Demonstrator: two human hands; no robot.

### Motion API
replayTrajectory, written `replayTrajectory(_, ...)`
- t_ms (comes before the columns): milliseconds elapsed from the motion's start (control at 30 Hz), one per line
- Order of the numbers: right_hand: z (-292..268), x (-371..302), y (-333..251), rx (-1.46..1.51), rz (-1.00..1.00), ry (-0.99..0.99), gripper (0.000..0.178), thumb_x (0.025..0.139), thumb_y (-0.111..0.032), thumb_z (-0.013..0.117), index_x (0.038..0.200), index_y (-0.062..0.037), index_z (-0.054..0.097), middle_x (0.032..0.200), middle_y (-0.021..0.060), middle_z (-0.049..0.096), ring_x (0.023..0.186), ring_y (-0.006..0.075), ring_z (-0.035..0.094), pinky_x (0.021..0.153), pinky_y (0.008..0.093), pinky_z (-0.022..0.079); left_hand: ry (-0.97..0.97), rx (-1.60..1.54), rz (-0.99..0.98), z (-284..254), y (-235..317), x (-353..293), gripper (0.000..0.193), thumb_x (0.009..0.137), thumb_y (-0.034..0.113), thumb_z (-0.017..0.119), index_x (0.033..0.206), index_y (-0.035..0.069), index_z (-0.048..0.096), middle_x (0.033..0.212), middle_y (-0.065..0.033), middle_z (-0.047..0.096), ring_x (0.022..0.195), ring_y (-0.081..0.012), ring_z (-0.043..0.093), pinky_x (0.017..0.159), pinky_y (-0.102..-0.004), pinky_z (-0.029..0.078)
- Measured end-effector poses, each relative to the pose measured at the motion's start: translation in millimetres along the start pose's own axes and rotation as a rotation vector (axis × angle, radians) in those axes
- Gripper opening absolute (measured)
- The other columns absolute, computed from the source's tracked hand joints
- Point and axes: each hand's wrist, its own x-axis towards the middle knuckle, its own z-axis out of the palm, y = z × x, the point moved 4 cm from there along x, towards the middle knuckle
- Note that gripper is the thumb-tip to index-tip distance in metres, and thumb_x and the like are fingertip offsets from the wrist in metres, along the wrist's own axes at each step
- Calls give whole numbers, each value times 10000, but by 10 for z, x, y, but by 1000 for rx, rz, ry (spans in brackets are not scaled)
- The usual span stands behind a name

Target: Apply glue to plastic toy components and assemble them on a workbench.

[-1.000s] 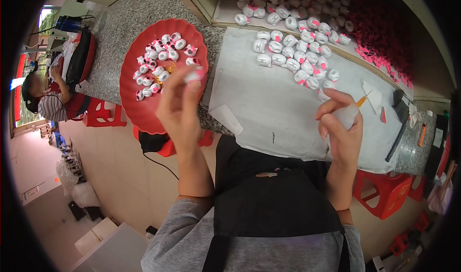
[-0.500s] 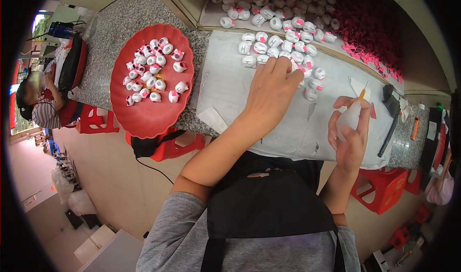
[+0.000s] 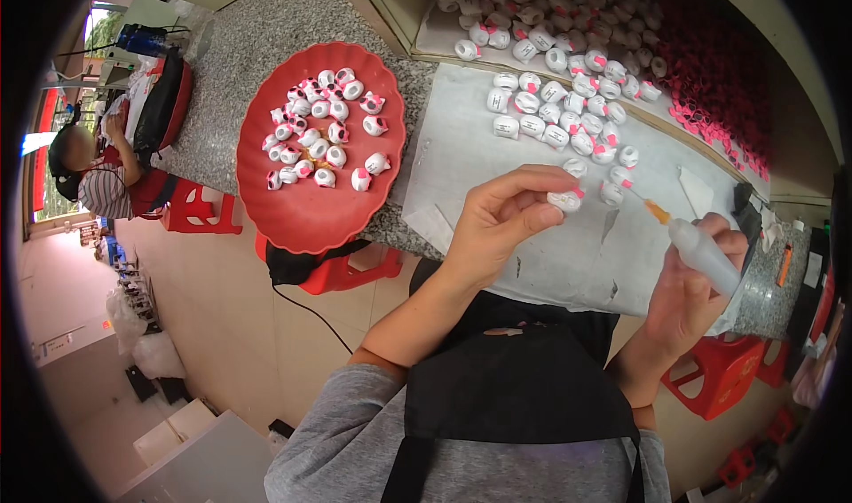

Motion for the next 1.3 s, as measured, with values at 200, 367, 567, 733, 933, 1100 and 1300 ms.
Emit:
replayTrajectory(200,162,-27,-51,-48,-187,7,361,646,-175,636,869,-48,382,827,59,385,721,120,362,657,213,337,50,-81,26,-6,33,-79,264,713,20,539,967,1,471,985,-113,476,879,-161,494,746,-338,441)
replayTrajectory(367,307,-139,-108,-295,-420,-100,384,626,-251,664,833,-72,395,749,49,391,591,106,367,524,198,337,17,-11,53,-33,43,-122,317,706,-21,518,1011,-1,430,1005,-138,470,902,-180,494,779,-351,429)
replayTrajectory(567,327,-159,-165,-290,-409,-155,421,504,-165,758,777,-68,451,772,50,470,585,137,490,512,222,436,17,-5,56,25,41,-129,322,698,-27,520,1008,-7,432,997,-160,469,906,-189,493,790,-339,422)
replayTrajectory(733,331,-155,-134,-356,-428,-148,404,594,-237,701,792,-80,385,726,53,429,558,85,384,479,178,336,-4,-8,55,46,26,-111,321,700,-26,517,1010,-8,434,990,-153,477,903,-186,495,785,-333,423)
replayTrajectory(933,320,-161,-120,-343,-425,-149,419,570,-219,719,772,-81,379,725,54,432,546,86,384,478,176,338,12,5,47,42,11,-112,320,700,-26,518,1008,-11,435,989,-151,479,896,-182,499,781,-329,425)
replayTrajectory(1100,307,-148,-137,-374,-412,-161,413,568,-212,715,756,-89,369,713,44,416,546,89,373,476,181,328,13,-15,27,37,4,-109,328,700,-19,525,1014,-10,430,987,-150,481,891,-180,501,772,-326,431)
replayTrajectory(1300,305,-169,-138,-356,-395,-84,415,580,-224,705,752,-97,349,721,39,401,553,89,356,475,181,323,12,-37,33,56,6,-108,352,698,-18,529,1026,-8,400,981,-156,483,885,-180,507,773,-305,423)
